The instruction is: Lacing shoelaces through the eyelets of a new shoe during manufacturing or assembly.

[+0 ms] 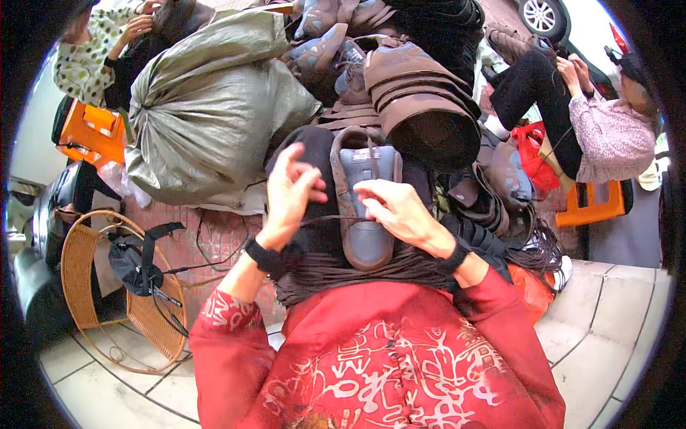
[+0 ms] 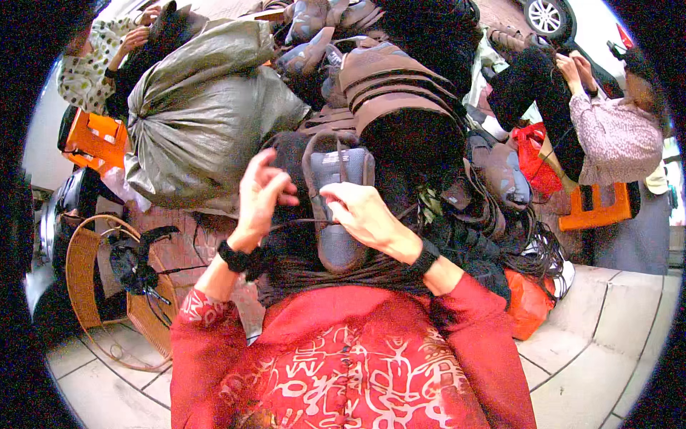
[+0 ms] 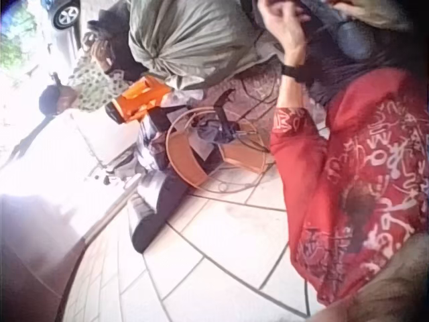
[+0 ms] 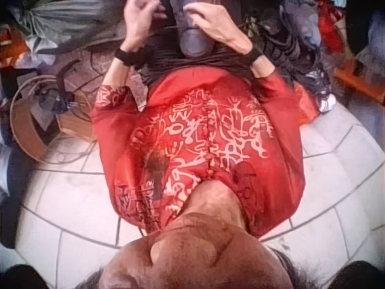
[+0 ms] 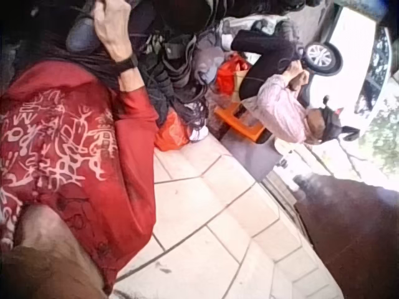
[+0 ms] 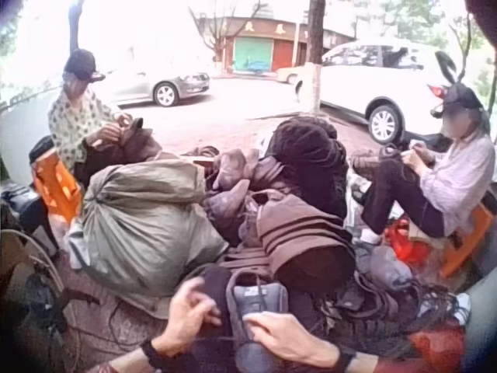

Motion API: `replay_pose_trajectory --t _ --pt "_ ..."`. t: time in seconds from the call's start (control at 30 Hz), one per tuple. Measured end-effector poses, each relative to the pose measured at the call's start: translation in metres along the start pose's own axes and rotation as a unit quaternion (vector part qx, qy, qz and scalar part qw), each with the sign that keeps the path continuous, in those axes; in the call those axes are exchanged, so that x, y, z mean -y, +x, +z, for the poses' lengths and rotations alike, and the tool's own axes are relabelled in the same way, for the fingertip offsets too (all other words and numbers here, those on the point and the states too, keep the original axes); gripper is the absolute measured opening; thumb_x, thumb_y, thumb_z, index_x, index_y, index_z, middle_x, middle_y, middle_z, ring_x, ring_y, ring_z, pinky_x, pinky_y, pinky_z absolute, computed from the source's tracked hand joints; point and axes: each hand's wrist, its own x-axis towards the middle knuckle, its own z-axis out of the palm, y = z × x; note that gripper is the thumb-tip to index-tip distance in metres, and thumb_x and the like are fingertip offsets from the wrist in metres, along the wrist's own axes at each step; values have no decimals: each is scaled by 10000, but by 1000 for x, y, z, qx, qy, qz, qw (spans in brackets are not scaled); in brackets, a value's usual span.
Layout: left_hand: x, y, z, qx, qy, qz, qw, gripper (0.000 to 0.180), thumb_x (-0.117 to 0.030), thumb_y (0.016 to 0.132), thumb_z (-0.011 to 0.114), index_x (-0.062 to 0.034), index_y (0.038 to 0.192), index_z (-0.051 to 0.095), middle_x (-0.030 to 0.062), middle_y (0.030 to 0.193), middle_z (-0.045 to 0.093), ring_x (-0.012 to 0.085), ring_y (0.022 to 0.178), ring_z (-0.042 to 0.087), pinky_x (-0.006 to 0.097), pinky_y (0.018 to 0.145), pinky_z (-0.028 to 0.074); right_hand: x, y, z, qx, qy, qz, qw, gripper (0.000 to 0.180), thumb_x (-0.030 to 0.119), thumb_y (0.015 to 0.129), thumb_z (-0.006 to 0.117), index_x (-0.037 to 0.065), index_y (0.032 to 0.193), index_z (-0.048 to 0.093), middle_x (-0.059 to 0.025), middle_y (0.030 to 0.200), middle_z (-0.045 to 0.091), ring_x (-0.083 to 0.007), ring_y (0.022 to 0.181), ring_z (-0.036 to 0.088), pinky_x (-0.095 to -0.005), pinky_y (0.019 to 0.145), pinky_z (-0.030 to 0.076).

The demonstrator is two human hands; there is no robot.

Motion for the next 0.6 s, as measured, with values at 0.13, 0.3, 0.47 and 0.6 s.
replay_pose_trajectory --t 0.13,0.3,0.47,0.6 --pt "15 -41 1 93 82 -159 979 143 -47 810 573 27 932 589 67 728 605 118 589 587 220 456 479 3 5 14 67 48 214 973 172 84 770 474 -25 844 584 -214 698 581 -349 674 600 -392 610 470" --pt "26 -53 12 117 128 -193 966 98 -63 830 569 21 857 611 54 714 615 101 564 594 202 411 446 -2 10 12 129 -8 177 976 196 116 760 512 -34 853 595 -171 679 587 -263 618 601 -336 576 459" --pt "26 -52 15 103 131 -198 966 109 -83 842 560 17 858 601 54 702 607 99 553 589 203 408 448 -2 10 7 170 -15 177 969 185 119 752 522 -34 822 598 -175 714 599 -271 662 611 -338 597 464" --pt "23 -52 19 97 179 -191 960 133 -114 842 562 17 839 586 58 686 598 99 530 579 214 408 456 -3 11 6 175 -15 168 970 188 117 739 529 -35 825 600 -183 725 603 -280 674 615 -343 603 468"
